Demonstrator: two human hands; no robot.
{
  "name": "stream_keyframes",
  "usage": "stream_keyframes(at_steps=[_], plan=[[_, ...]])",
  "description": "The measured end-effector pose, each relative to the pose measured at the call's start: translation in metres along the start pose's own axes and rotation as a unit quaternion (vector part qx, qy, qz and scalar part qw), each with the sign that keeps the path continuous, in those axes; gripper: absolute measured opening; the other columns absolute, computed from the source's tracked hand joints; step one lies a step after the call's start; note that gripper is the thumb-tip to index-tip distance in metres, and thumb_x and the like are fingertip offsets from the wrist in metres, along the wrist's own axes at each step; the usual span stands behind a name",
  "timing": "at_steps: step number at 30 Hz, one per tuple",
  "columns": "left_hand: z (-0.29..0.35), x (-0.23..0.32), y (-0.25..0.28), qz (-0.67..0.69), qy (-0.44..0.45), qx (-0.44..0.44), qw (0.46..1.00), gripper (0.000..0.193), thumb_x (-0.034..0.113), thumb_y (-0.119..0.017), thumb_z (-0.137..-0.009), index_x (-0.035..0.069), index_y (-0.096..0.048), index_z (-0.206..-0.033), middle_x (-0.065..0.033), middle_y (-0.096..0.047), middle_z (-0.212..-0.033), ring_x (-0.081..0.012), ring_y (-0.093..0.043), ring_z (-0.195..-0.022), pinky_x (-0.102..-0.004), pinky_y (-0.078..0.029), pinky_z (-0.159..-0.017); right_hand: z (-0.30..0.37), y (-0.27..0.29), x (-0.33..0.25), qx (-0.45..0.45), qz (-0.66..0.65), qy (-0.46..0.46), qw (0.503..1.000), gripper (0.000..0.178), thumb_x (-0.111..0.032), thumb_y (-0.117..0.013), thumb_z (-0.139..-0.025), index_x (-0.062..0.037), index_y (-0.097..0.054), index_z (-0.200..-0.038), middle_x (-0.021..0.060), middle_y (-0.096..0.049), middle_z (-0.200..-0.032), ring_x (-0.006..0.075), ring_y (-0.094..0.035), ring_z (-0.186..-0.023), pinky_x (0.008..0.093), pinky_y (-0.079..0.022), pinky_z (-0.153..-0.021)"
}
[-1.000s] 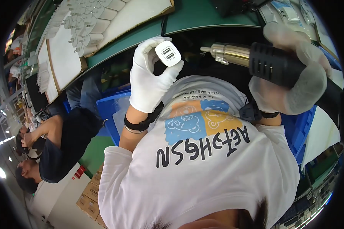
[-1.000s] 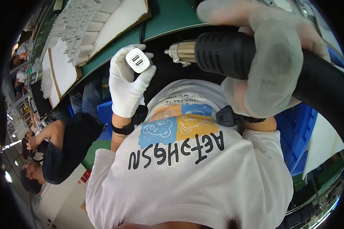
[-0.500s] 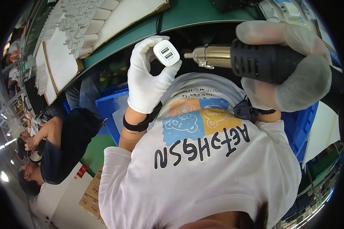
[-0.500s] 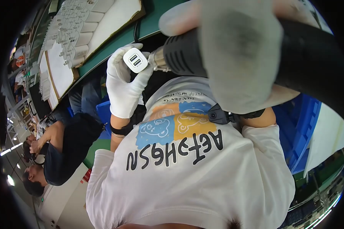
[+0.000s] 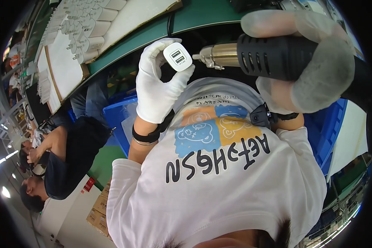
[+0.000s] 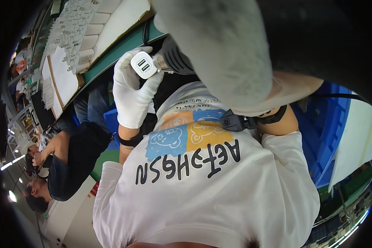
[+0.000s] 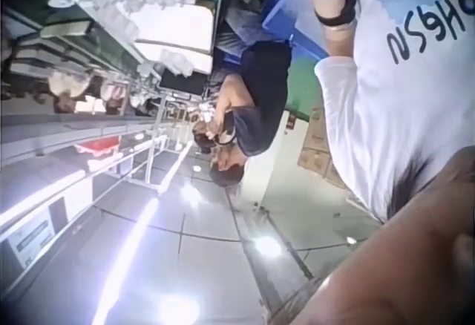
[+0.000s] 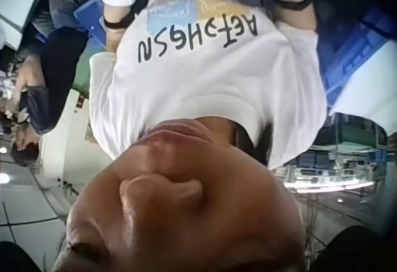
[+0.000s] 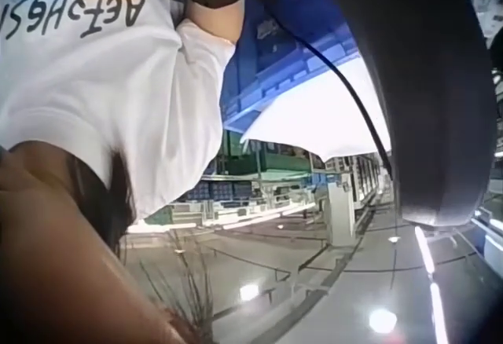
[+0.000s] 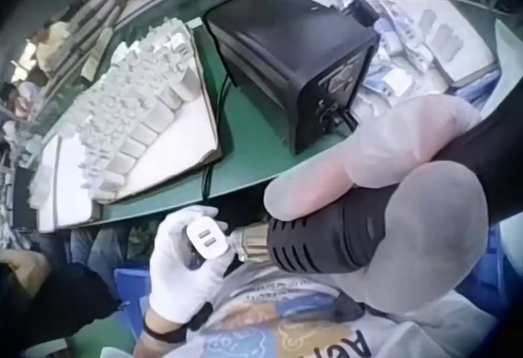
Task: The person picks up a power adapter from a tray, applies heat to the USB port area using a heat gun, and then places the adapter into a blue bin.
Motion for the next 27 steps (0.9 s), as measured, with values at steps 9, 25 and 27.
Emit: stream_keyframes(at_steps=[9, 25, 27], plan=[[-0.001, -0.001, 0.002, 0.000, -0.004, -0.002, 1.000, 0.052, -0.005, -0.070, -0.071, 0.003, -0.046, -0.117, -0.0088, -0.055, -0.117, -0.0147, -0.056, -0.100, -0.0281, -0.045, -0.090, 0.003, -0.017, -0.015, 0.206, -0.293, -0.049, 0.932, 0.045, -0.008, -0.065, -0.078, -0.0076, -0.047, -0.119, 0.0235, -0.058, -0.110, 0.0357, -0.062, -0.096, 0.0401, -0.053, -0.081], [-0.001, -0.001, 0.002, -0.001, 0.021, -0.003, 1.000, 0.049, -0.004, -0.070, -0.072, 0.004, -0.048, -0.116, -0.0074, -0.055, -0.115, -0.0138, -0.055, -0.099, -0.0276, -0.044, -0.090, -0.004, 0.007, 0.001, -0.008, -0.047, -0.047, 0.998, 0.063, 0.005, -0.079, -0.056, -0.0079, -0.056, -0.113, 0.0104, -0.062, -0.106, 0.0241, -0.066, -0.090, 0.0292, -0.055, -0.079], [-0.001, -0.001, 0.002, -0.008, 0.028, -0.004, 1.000, 0.049, -0.004, -0.070, -0.072, 0.004, -0.048, -0.116, -0.0072, -0.055, -0.115, -0.0137, -0.055, -0.099, -0.0275, -0.044, -0.090, -0.004, 0.008, 0.001, -0.006, -0.042, -0.048, 0.998, 0.063, 0.005, -0.078, -0.056, -0.0077, -0.056, -0.113, 0.0105, -0.062, -0.106, 0.0238, -0.066, -0.090, 0.0291, -0.055, -0.079]])
Point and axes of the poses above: each hand's wrist, its own z-axis away from the middle knuckle, its own y-axis out of the back of the hand, x = y × z, the point moved 4 cm from there along -z, towards the middle knuckle
